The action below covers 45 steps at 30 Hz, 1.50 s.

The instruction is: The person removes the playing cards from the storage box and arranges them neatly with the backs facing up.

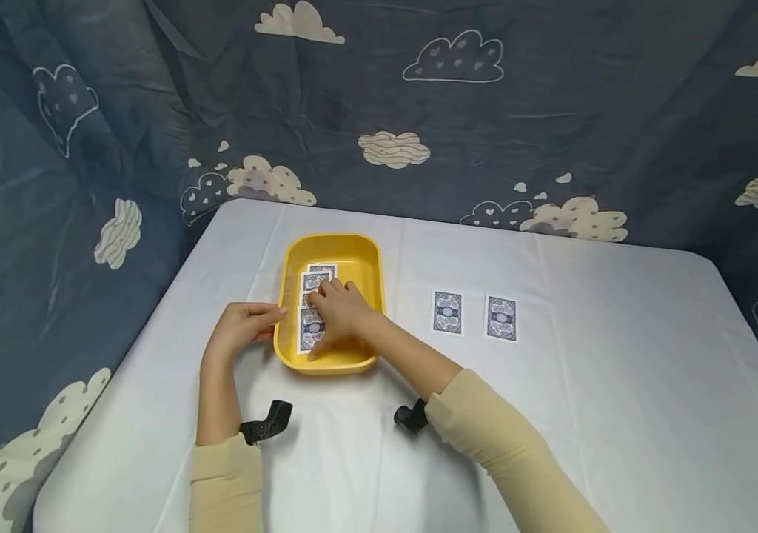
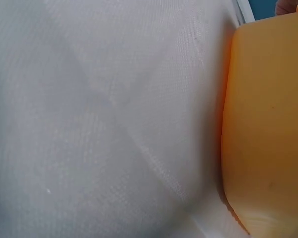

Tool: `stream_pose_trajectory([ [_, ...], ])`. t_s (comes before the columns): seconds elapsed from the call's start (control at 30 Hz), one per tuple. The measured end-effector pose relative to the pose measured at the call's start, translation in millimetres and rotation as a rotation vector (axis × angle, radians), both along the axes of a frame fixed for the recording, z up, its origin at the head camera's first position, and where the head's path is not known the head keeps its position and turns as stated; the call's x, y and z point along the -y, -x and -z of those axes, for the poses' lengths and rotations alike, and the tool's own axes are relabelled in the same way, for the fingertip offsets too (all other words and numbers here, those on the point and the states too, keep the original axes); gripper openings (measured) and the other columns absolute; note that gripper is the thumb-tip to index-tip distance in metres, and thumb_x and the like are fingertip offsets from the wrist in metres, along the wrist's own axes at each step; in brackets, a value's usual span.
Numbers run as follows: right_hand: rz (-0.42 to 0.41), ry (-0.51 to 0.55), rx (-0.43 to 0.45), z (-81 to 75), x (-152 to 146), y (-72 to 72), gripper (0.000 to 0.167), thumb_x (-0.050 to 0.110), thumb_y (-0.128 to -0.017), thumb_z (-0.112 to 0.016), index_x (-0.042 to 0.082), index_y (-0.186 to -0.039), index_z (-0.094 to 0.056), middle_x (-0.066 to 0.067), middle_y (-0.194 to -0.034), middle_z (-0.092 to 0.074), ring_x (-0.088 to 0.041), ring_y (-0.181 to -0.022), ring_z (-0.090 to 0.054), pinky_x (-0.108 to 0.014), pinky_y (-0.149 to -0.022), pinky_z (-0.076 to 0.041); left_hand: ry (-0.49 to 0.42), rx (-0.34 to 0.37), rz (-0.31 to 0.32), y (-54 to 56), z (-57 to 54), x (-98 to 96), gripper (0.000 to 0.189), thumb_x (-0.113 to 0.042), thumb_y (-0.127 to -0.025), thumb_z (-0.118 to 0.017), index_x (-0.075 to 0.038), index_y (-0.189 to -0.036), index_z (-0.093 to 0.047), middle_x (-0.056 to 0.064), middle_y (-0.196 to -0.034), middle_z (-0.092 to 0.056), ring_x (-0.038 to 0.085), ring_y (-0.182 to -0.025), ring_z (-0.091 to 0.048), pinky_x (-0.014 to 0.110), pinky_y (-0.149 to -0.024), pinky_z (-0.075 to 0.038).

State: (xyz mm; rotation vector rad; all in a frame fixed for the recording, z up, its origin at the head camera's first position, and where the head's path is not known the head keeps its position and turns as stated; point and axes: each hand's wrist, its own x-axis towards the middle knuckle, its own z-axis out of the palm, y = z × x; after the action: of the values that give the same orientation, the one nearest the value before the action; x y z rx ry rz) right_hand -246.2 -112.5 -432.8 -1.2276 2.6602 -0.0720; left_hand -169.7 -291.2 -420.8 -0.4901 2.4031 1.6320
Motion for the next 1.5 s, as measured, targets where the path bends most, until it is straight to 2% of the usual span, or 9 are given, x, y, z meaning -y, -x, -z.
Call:
stream_pose_trajectory([
  [0.13,0.029,0.02,0.041,0.5,-5,-1.2,0.091,0.071,-0.052,-0.074,0.017,-0.122,-0.05,-0.002,-0.112,-0.045,-0.018,-0.103,-0.039,-0.032,-0.084,-0.034,0.009,-0.001,0.01,1.8,0.0,-4.8,0.045,-0.026,-0.086,-0.065,0.006,-0.118,-0.059,0.02,-0.109,-0.064,0.002,-0.069,-0.061,0.022,-0.069,-0.055],
  [0.33,0.054,0.085,0.06,-4.1,-15,-0.4,0.093,0.064,-0.052,-0.078,0.014,-0.124,-0.047,-0.003,-0.115,-0.047,-0.019,-0.106,-0.038,-0.033,-0.089,-0.034,0.012,0.001,0.027,3.5,0.2,-10.5,0.045,-0.025,-0.087,-0.065,0.006,-0.118,-0.059,0.02,-0.109,-0.064,0.004,-0.07,-0.062,0.022,-0.068,-0.054],
  [0.5,0.095,0.175,0.033,-17.3,-30,7.9,0.097,0.061,-0.052,-0.08,0.008,-0.126,-0.046,-0.006,-0.117,-0.046,-0.021,-0.107,-0.037,-0.037,-0.093,-0.032,0.016,-0.006,0.041,5.8,0.0,-13.3,0.047,-0.028,-0.086,-0.066,0.006,-0.118,-0.059,0.021,-0.109,-0.064,0.004,-0.071,-0.062,0.023,-0.07,-0.055],
  [0.67,0.157,0.23,0.025,-33.6,-59,19.7,0.096,0.058,-0.051,-0.083,0.006,-0.124,-0.048,-0.009,-0.118,-0.047,-0.024,-0.11,-0.036,-0.04,-0.093,-0.031,0.027,-0.002,0.037,8.1,-0.1,-15.3,0.046,-0.026,-0.086,-0.066,0.006,-0.118,-0.059,0.02,-0.109,-0.064,0.002,-0.068,-0.061,0.025,-0.071,-0.055],
  [0.83,0.247,0.263,-0.002,-51.9,-105,29.1,0.095,0.056,-0.049,-0.084,0.012,-0.125,-0.049,-0.009,-0.119,-0.047,-0.025,-0.108,-0.04,-0.04,-0.089,-0.036,0.012,0.0,0.043,8.6,-0.2,-16.8,0.046,-0.025,-0.086,-0.065,0.007,-0.12,-0.058,0.021,-0.11,-0.064,0.002,-0.068,-0.061,0.024,-0.071,-0.055],
  [1.03,0.375,0.177,-0.06,-64.2,-172,33.3,0.099,0.061,-0.049,-0.081,0.018,-0.131,-0.045,-0.009,-0.126,-0.045,-0.029,-0.11,-0.045,-0.049,-0.087,-0.044,0.041,0.022,0.024,2.9,-1.7,-13.2,0.047,-0.027,-0.086,-0.065,0.005,-0.12,-0.058,0.017,-0.11,-0.064,0.0,-0.069,-0.059,0.02,-0.069,-0.054],
  [1.27,0.503,0.132,-0.043,-57.1,-267,36.6,0.102,0.062,-0.049,-0.081,0.016,-0.132,-0.044,-0.015,-0.128,-0.044,-0.035,-0.111,-0.045,-0.059,-0.078,-0.046,0.014,0.011,0.016,-2.9,-2.7,-6.9,0.05,-0.028,-0.086,-0.065,0.006,-0.121,-0.056,0.018,-0.11,-0.063,-0.001,-0.069,-0.06,0.019,-0.069,-0.054],
  [1.4,0.558,0.111,-0.011,-47.6,-313,36.5,0.101,0.06,-0.049,-0.082,0.013,-0.131,-0.044,-0.018,-0.126,-0.043,-0.038,-0.11,-0.045,-0.062,-0.078,-0.044,0.029,0.018,0.009,-4.9,-2.9,-4.9,0.052,-0.031,-0.086,-0.065,0.006,-0.122,-0.056,0.016,-0.11,-0.063,-0.002,-0.069,-0.06,0.017,-0.069,-0.053],
  [1.5,0.568,0.078,0.016,-38.6,-338,34.4,0.101,0.058,-0.049,-0.083,0.012,-0.13,-0.045,-0.019,-0.126,-0.043,-0.039,-0.11,-0.044,-0.063,-0.08,-0.043,0.05,0.034,0.005,-5.8,-3.2,-5.3,0.053,-0.033,-0.086,-0.065,0.004,-0.123,-0.056,0.013,-0.109,-0.064,-0.002,-0.069,-0.059,0.016,-0.068,-0.052],
])
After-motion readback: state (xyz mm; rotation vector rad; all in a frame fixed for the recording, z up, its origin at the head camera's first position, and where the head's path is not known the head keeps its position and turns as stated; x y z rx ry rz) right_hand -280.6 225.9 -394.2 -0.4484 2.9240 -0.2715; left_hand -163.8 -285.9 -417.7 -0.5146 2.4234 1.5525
